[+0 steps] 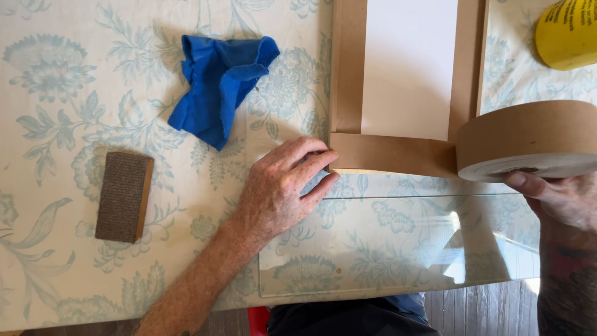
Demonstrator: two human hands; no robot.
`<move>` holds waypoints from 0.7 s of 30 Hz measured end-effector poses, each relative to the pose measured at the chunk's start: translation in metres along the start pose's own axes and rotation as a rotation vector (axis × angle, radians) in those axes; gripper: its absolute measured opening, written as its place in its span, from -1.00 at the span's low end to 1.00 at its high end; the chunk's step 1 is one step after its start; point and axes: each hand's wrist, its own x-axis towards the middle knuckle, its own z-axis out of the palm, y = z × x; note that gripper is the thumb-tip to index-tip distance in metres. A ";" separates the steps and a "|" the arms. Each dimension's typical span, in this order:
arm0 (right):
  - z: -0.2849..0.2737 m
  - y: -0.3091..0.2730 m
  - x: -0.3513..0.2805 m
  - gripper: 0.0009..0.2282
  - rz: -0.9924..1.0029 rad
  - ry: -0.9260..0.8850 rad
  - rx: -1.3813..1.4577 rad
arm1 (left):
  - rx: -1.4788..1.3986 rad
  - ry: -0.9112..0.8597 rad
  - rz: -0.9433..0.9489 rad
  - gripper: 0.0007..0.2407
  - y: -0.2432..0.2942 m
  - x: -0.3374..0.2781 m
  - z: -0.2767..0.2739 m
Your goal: Sealing the back of a picture frame using adhesive paper tape, a utility knife, and a foam brush.
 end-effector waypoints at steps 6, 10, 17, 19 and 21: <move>-0.021 0.024 -0.006 -0.35 -0.015 0.005 -0.079 | 0.047 0.038 0.066 -0.89 0.000 -0.002 0.001; -0.001 -0.002 0.000 -0.28 0.057 0.002 0.010 | 0.060 0.029 0.052 -0.88 0.000 0.001 0.000; -0.011 -0.001 0.011 -0.24 -0.073 -0.028 0.009 | 0.119 0.049 0.137 -0.94 -0.003 0.000 -0.001; -0.029 0.017 0.009 -0.24 -0.005 0.010 0.022 | 0.146 0.053 0.149 -0.91 -0.003 -0.001 0.001; -0.035 0.028 0.004 -0.24 -0.008 0.008 0.025 | 0.136 0.052 0.146 -0.91 -0.002 -0.002 0.002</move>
